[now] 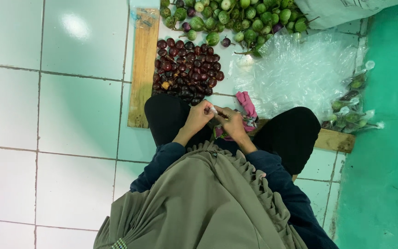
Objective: Sorting and packaging small vegetables into plastic bags while sitting on the floor.
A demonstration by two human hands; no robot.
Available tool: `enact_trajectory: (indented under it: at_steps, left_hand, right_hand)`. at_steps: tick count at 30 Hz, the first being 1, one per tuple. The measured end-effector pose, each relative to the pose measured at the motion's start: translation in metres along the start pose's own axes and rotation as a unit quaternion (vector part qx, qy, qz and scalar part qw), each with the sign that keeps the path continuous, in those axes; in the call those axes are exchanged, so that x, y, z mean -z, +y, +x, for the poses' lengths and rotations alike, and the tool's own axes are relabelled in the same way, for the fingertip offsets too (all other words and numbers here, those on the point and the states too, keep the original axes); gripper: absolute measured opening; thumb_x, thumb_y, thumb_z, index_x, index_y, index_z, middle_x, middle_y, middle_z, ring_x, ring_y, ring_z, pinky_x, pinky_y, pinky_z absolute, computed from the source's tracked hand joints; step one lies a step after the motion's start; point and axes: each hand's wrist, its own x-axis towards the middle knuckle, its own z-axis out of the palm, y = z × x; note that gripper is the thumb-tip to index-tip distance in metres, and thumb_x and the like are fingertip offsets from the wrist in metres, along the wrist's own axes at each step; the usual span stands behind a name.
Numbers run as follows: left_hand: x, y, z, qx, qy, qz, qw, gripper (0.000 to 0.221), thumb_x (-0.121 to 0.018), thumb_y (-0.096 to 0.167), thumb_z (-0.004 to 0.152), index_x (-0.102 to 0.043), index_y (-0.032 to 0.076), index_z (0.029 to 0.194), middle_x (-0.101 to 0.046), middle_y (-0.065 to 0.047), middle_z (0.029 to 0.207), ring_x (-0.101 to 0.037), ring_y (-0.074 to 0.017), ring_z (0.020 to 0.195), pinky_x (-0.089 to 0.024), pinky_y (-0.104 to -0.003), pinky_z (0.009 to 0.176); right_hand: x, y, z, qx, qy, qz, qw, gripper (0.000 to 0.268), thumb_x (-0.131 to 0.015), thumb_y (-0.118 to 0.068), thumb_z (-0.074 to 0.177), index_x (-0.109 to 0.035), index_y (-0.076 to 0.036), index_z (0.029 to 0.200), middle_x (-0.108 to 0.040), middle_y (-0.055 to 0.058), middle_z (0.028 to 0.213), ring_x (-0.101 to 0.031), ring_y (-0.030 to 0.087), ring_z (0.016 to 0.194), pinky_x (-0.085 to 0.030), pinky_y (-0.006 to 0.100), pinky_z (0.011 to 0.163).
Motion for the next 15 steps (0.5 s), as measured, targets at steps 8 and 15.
enact_trajectory:
  at_steps: [8, 15]
  left_hand:
    - [0.0, 0.028, -0.014, -0.061, 0.014, 0.069, 0.996, 0.017, -0.07, 0.018, 0.089, -0.067, 0.022, 0.105, -0.075, -0.014, 0.085, -0.074, -0.0353, 0.085, -0.058, -0.047, 0.073]
    - [-0.006, 0.072, -0.002, -0.165, 0.016, 0.111, 0.98, 0.011, -0.065, 0.01, 0.094, -0.069, 0.019, 0.099, -0.075, -0.011, 0.081, -0.072, -0.0331, 0.079, -0.057, -0.044, 0.067]
  right_hand:
    - [-0.01, -0.002, -0.007, -0.09, 0.056, 0.13, 0.986, 0.031, -0.082, -0.007, 0.086, -0.08, -0.009, 0.116, -0.079, 0.015, 0.092, -0.07, 0.019, 0.09, -0.057, 0.039, 0.08]
    - [-0.001, 0.015, -0.006, -0.17, 0.132, 0.198, 0.956, 0.024, -0.078, -0.006, 0.087, -0.08, -0.009, 0.111, -0.076, 0.012, 0.076, -0.069, 0.015, 0.072, -0.058, 0.028, 0.062]
